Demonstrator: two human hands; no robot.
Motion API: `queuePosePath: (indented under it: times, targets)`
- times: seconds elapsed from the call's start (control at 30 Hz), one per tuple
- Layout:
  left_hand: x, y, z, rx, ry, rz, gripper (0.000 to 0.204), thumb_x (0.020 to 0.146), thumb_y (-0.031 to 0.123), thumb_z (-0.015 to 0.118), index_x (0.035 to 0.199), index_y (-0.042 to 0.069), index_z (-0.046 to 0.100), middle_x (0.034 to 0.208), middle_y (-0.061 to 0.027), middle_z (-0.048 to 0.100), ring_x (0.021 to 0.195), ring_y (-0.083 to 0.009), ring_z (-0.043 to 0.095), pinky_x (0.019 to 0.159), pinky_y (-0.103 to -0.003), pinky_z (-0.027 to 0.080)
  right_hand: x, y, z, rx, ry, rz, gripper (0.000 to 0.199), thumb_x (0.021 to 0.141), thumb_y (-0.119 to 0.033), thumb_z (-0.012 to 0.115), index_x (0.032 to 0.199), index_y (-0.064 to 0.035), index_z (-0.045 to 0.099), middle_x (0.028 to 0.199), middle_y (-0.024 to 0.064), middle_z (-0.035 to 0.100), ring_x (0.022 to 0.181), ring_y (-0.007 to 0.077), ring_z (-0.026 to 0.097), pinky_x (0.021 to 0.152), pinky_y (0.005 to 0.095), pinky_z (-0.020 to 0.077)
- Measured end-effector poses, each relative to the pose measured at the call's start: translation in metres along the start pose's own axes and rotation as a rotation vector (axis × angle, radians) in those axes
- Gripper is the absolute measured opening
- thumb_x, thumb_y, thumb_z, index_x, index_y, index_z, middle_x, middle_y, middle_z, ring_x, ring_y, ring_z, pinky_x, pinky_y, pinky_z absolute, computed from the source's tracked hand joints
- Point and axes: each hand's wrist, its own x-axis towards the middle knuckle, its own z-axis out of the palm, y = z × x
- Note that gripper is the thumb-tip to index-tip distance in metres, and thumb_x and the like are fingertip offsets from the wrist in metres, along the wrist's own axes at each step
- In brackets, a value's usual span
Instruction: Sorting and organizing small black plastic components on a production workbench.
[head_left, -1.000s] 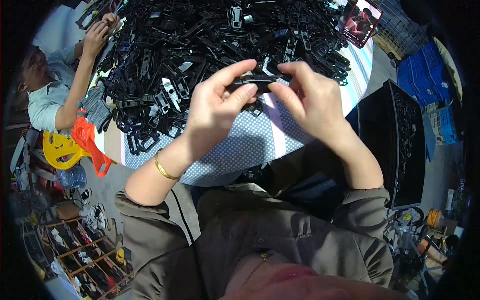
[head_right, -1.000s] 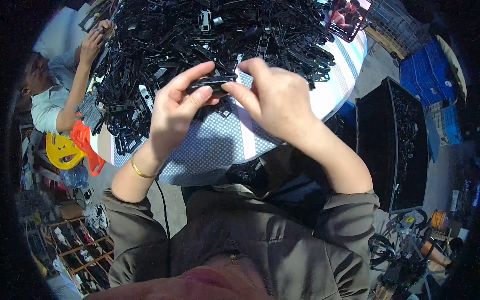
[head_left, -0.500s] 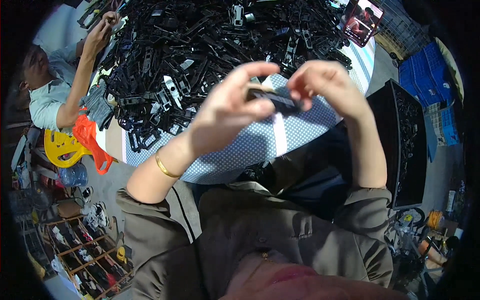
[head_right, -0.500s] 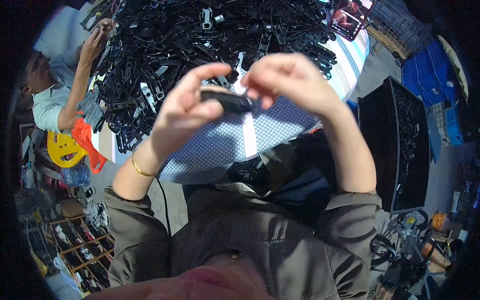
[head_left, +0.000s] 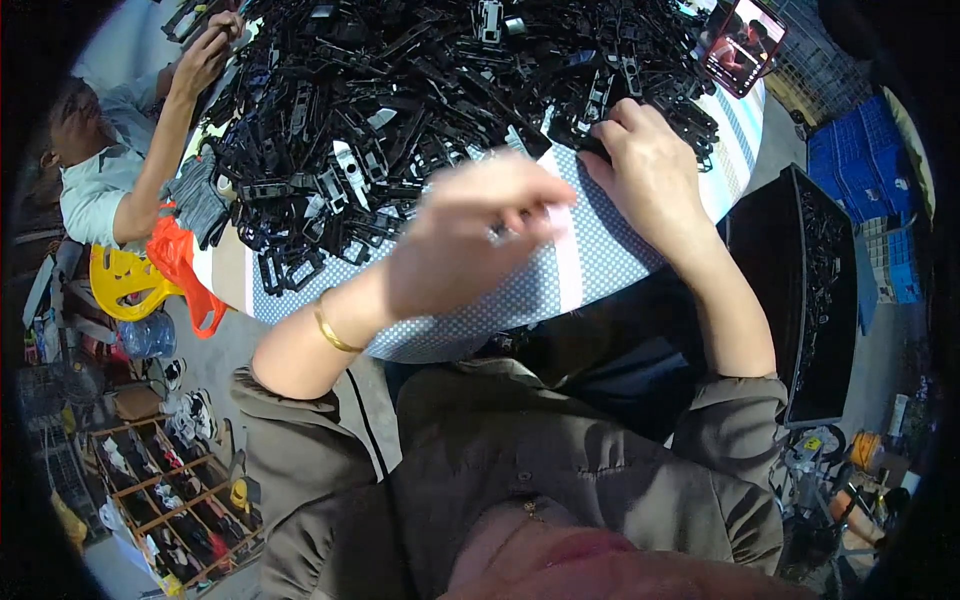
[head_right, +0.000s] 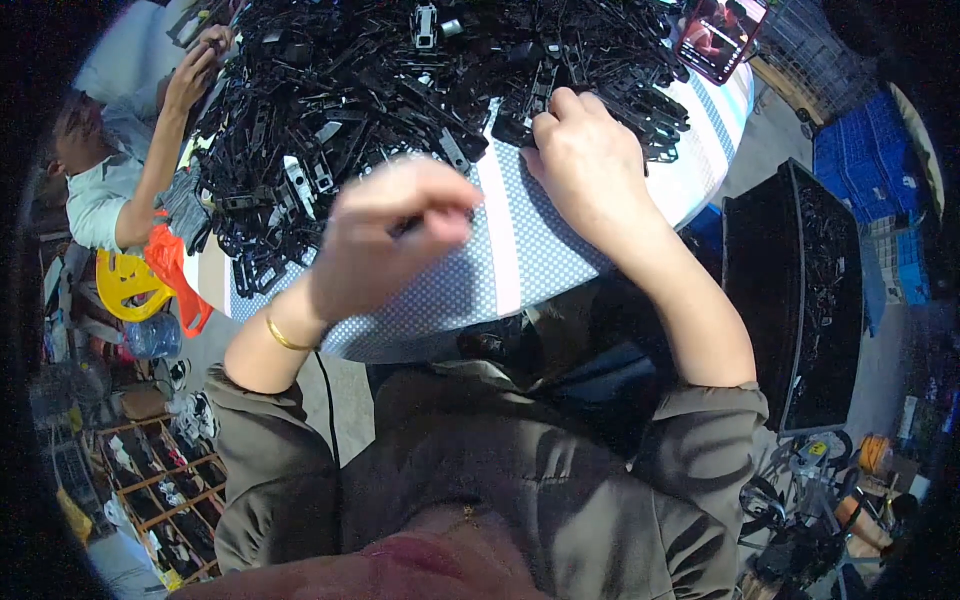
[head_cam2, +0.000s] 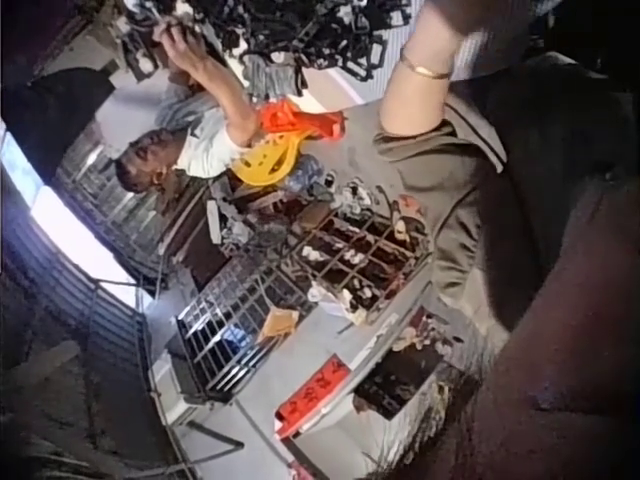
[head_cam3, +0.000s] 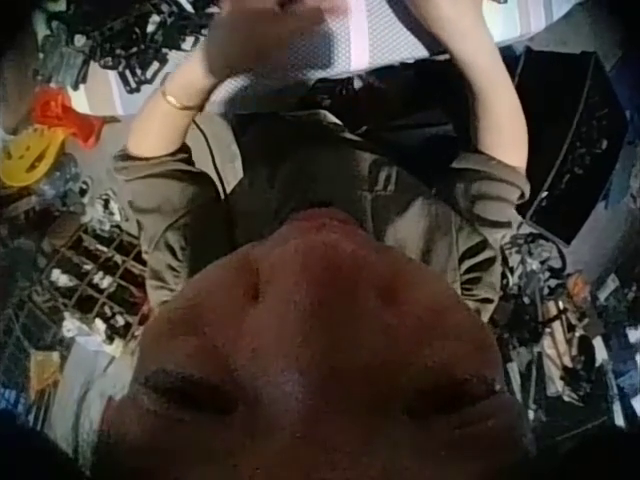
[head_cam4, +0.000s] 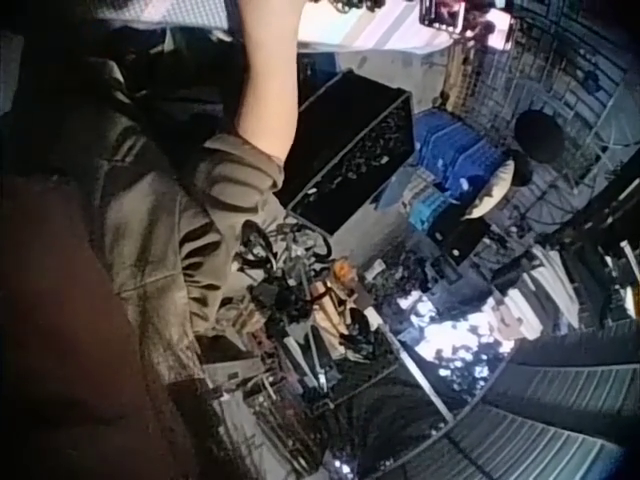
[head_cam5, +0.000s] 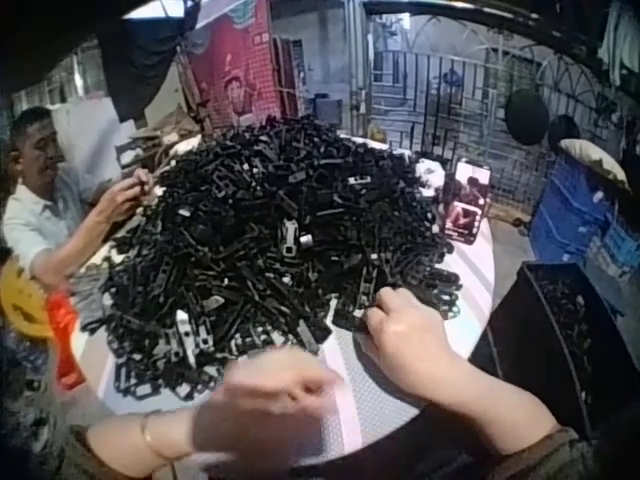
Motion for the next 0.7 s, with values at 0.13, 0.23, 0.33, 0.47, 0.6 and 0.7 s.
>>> queuePosePath:
  times: [0.13,0.23,0.33,0.47,0.6,0.7]
  targets:
    - [0.004,-0.004,-0.025,-0.472,0.339,-0.624,0.031,0.084,0.006,0.058,0.114,0.000,0.053,0.098,-0.0067,0.058,0.078,-0.0099,0.058,0.071,-0.022,0.048,0.004,0.005,-0.011,0.062,0.097,0.024,0.018,0.068,-0.014,0.067,0.081,-0.0018,0.063,0.083,0.0083,0.060,0.077,0.0235,0.059,0.064,0.0333,0.0492]
    - [0.004,-0.007,-0.020,-0.448,0.153,-0.526,0.047,0.081,0.003,0.061,0.125,0.002,0.046,0.110,-0.0076,0.053,0.085,-0.0106,0.057,0.073,-0.022,0.048,0.003,0.001,-0.021,0.563,-0.080,0.139,0.018,0.074,-0.015,0.065,0.084,-0.0004,0.063,0.076,0.0049,0.062,0.066,0.0135,0.058,0.059,0.0256,0.0466]
    - [0.003,-0.009,-0.014,-0.295,0.001,-0.446,0.037,0.077,0.007,0.067,0.112,0.004,0.058,0.095,-0.0061,0.058,0.078,-0.0089,0.057,0.068,-0.018,0.048,-0.003,-0.019,-0.021,1.076,-0.270,0.155,0.020,0.079,-0.016,0.065,0.089,0.0012,0.064,0.072,0.0025,0.060,0.065,0.0068,0.055,0.059,0.0199,0.0435]
    - [0.007,-0.001,-0.022,-0.346,0.152,-0.615,0.023,0.079,0.010,0.066,0.099,0.001,0.062,0.072,-0.0032,0.062,0.064,-0.0064,0.059,0.059,-0.017,0.048,-0.002,-0.018,-0.006,1.112,-0.156,0.287,0.019,0.086,-0.017,0.058,0.085,0.0009,0.063,0.072,0.0034,0.060,0.066,0.0084,0.056,0.059,0.0217,0.0446]
    - [0.007,-0.004,-0.038,-0.391,0.408,-0.675,0.024,0.087,0.018,0.056,0.102,0.000,0.060,0.066,-0.0050,0.061,0.054,-0.0089,0.057,0.048,-0.017,0.045,-0.007,-0.027,-0.007,0.637,-0.083,-0.225,0.022,0.075,-0.022,0.066,0.084,-0.0020,0.062,0.073,0.0082,0.059,0.065,0.0204,0.059,0.058,0.0296,0.0476]
    - [0.007,-0.005,-0.038,-0.420,0.411,-0.678,0.029,0.090,0.022,0.051,0.109,0.000,0.056,0.062,-0.0052,0.060,0.050,-0.0097,0.056,0.046,-0.018,0.043,-0.013,-0.037,-0.002,0.446,-0.065,-0.198,0.020,0.071,-0.020,0.068,0.083,-0.0057,0.062,0.081,0.0069,0.057,0.070,0.0233,0.059,0.060,0.0327,0.0486]
